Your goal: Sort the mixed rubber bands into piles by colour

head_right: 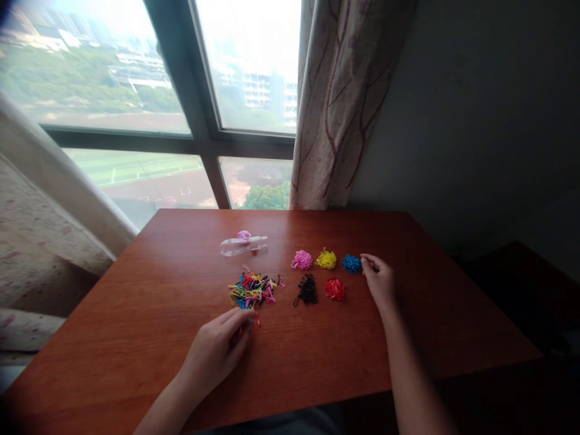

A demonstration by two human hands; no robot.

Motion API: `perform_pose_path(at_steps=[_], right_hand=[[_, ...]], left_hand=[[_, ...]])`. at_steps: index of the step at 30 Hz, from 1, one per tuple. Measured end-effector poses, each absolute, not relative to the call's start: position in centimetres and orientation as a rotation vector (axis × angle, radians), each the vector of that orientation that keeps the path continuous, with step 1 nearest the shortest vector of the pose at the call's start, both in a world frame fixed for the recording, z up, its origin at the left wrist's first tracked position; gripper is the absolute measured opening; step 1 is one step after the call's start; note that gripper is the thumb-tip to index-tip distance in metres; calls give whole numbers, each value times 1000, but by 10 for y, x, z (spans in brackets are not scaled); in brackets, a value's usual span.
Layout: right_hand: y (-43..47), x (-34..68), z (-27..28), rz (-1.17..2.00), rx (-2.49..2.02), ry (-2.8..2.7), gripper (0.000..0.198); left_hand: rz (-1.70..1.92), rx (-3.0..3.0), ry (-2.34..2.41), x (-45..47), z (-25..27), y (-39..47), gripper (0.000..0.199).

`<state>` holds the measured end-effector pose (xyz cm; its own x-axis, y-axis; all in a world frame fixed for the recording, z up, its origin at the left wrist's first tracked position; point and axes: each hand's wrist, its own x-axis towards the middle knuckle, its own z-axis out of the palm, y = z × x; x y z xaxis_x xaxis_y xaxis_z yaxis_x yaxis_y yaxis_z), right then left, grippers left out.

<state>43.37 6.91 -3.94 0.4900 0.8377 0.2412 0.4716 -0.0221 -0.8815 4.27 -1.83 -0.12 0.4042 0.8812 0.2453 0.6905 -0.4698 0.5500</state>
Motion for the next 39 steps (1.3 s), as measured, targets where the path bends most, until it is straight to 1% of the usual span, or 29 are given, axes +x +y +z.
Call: perform_pose_path(at_steps=[8,14,17,20,25,29,35,39], right_hand=[[37,400,-20,434,-1628,-1114,47],[-15,323,-3,596,-1540,-1244,32],[-32,290,-5,664,-1509,-1383,28],[-39,272,-12,666,-1451,-1532,24],[-40,264,-19,594,-1431,-1684,24],[-40,264,-20,539,-1436,-1761,23],[-40,264,-21,537,-1424,-1778,22],[-40,265,-21,533,-1424,-1759,22]], left_hand=[[739,2307,1369,44,1,-19,18],[752,2251,1451,41,1,-18,17],[792,2177,1551,36,2,-15,16],[804,2122,1633,31,5,-11,15],[757,2072,1708,29,6,-8,14],[731,2086,1680,33,7,-9,14],[686,2136,1636,39,6,-7,16],[642,2165,1664,41,5,-6,13]])
